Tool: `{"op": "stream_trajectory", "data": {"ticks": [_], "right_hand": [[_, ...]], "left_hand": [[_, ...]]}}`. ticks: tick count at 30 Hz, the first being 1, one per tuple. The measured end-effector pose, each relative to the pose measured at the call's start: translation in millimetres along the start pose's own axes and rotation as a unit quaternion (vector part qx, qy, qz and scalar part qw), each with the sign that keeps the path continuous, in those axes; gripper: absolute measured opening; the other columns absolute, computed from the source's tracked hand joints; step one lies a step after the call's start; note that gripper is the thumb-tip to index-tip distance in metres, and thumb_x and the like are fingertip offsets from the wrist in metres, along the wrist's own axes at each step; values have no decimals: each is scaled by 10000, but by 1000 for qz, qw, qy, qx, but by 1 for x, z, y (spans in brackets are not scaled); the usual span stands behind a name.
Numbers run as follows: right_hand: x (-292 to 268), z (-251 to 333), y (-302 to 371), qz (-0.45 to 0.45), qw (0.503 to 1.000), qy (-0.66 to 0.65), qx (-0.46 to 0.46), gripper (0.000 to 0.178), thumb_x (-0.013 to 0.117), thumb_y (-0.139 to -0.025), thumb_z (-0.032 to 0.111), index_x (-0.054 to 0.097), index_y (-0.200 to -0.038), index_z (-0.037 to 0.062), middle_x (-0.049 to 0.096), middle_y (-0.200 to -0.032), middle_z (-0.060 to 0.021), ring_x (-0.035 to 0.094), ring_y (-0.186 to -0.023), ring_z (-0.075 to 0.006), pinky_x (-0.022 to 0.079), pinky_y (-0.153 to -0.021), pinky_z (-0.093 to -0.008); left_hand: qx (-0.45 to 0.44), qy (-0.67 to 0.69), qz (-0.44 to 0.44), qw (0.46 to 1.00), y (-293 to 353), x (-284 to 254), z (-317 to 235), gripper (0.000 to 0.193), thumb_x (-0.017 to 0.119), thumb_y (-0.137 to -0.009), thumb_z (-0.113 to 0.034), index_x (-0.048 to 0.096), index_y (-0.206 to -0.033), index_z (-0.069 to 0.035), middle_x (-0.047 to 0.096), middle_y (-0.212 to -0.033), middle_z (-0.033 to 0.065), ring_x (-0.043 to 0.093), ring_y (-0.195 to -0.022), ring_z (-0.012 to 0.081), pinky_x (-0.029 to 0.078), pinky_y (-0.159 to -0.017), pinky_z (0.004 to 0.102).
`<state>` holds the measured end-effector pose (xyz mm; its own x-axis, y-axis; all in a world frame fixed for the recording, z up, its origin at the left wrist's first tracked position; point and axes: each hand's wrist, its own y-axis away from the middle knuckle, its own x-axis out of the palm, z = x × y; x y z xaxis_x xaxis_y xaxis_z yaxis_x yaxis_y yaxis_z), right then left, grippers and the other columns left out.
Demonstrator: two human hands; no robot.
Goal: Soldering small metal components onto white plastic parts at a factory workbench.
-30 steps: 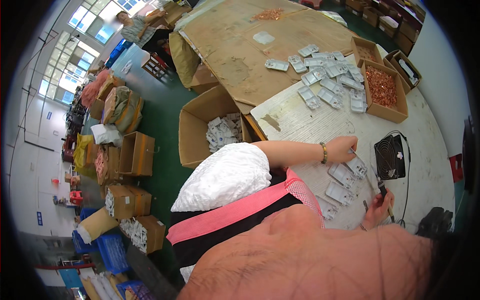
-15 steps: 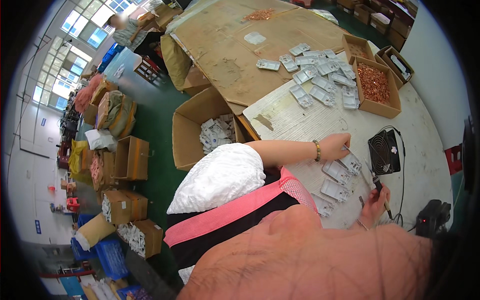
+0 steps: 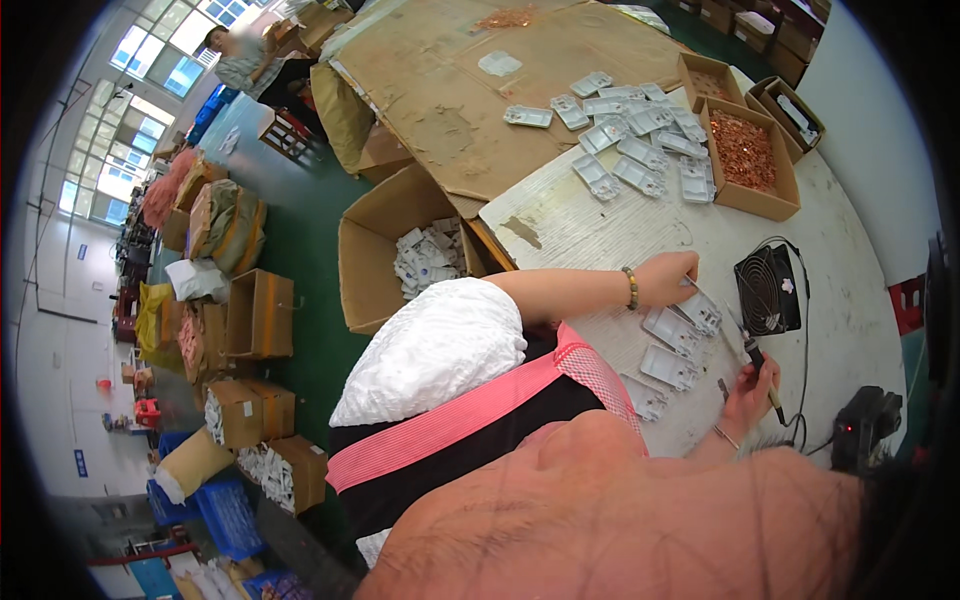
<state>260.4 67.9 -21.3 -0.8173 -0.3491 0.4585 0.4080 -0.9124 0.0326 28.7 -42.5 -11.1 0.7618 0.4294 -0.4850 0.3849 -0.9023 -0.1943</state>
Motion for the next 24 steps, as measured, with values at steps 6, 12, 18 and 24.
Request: {"op": "stream_trajectory", "data": {"ticks": [6,12,18,24], "right_hand": [[-2,-1,0,-8,1000,-5,9,221,573,-845,224,539,-941,28,533,-752,-22,494,-600,-72,368,-491,-163],[-5,-3,-2,15,1000,-9,2,226,573,-847,226,538,-942,23,535,-774,-26,497,-604,-72,372,-495,-160],[-4,-1,-2,15,1000,3,-1,237,573,-848,231,538,-944,18,533,-747,-20,493,-592,-63,369,-490,-153],[-4,0,-1,1,1000,10,2,233,571,-849,230,539,-945,20,528,-735,-13,490,-588,-62,368,-491,-154]], "left_hand": [[6,-12,-3,1000,0,0,0,193,609,-716,-145,495,-820,-29,568,-814,147,555,-776,305,448,-670,357],[3,-16,3,1000,0,0,-1,200,615,-712,-138,491,-824,-28,566,-811,146,555,-774,303,448,-669,352],[11,-8,1,1000,0,0,1,200,618,-710,-132,492,-824,-26,566,-808,143,557,-771,297,449,-669,350],[-3,-20,5,1000,-1,1,1,204,624,-708,-134,493,-821,-25,568,-810,138,558,-774,296,449,-672,349]]}}
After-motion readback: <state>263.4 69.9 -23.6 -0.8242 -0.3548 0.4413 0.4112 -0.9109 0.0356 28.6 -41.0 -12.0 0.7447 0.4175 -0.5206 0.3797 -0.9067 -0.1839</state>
